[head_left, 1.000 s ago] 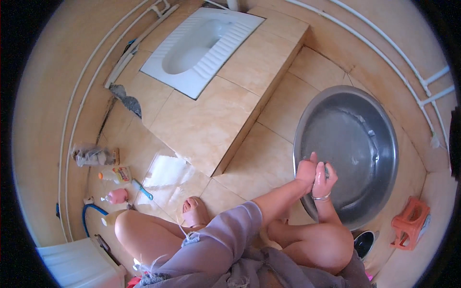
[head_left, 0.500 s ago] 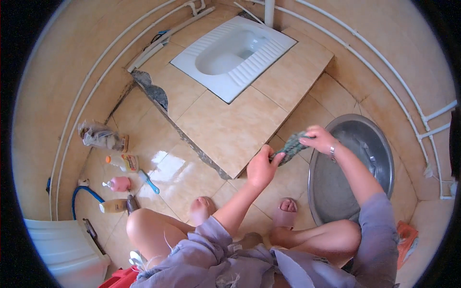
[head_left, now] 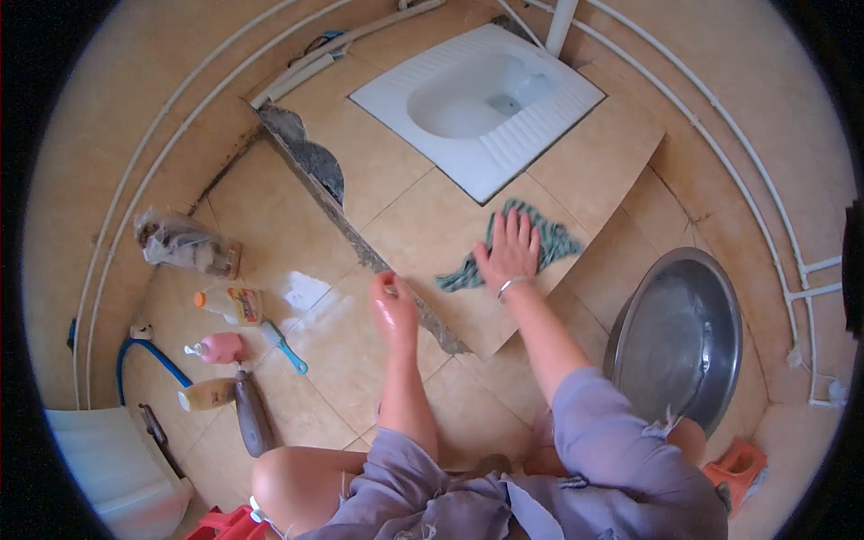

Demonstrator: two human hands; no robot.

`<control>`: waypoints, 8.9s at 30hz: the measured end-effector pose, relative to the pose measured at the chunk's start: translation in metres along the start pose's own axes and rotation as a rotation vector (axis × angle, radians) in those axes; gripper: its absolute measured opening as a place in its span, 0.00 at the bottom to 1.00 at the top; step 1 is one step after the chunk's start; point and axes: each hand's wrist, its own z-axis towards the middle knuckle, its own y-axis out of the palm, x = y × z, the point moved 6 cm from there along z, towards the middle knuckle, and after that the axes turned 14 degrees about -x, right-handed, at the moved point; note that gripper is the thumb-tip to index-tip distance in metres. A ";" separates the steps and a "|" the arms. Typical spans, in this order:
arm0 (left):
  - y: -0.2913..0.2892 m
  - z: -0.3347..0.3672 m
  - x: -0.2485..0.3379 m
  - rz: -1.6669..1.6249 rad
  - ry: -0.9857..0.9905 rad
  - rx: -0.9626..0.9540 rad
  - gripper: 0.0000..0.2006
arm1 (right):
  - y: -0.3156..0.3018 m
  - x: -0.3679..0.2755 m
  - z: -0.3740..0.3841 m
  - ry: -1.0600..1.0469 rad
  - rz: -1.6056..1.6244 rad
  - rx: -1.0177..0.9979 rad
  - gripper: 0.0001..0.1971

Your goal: The person scrapes bathroom floor tiles with a cleaver and wipes the floor and a PVC pipe with a cloth and a cleaning agent.

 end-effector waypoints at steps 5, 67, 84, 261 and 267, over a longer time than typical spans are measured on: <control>0.006 0.012 -0.019 -0.149 -0.231 0.010 0.06 | -0.001 0.006 0.033 -0.004 -0.215 -0.014 0.28; -0.001 -0.023 0.029 0.070 0.081 -0.330 0.09 | 0.027 -0.064 -0.068 -0.620 -0.014 -0.047 0.24; 0.072 -0.085 0.049 0.548 0.358 -0.826 0.29 | 0.018 0.002 -0.113 -0.221 -0.025 -0.205 0.26; 0.141 -0.026 0.087 0.544 0.568 -0.844 0.28 | -0.107 0.096 -0.036 -0.240 -0.054 -0.292 0.14; 0.123 -0.029 0.092 0.679 0.459 -0.800 0.26 | -0.227 0.278 -0.149 0.145 -0.050 -0.203 0.13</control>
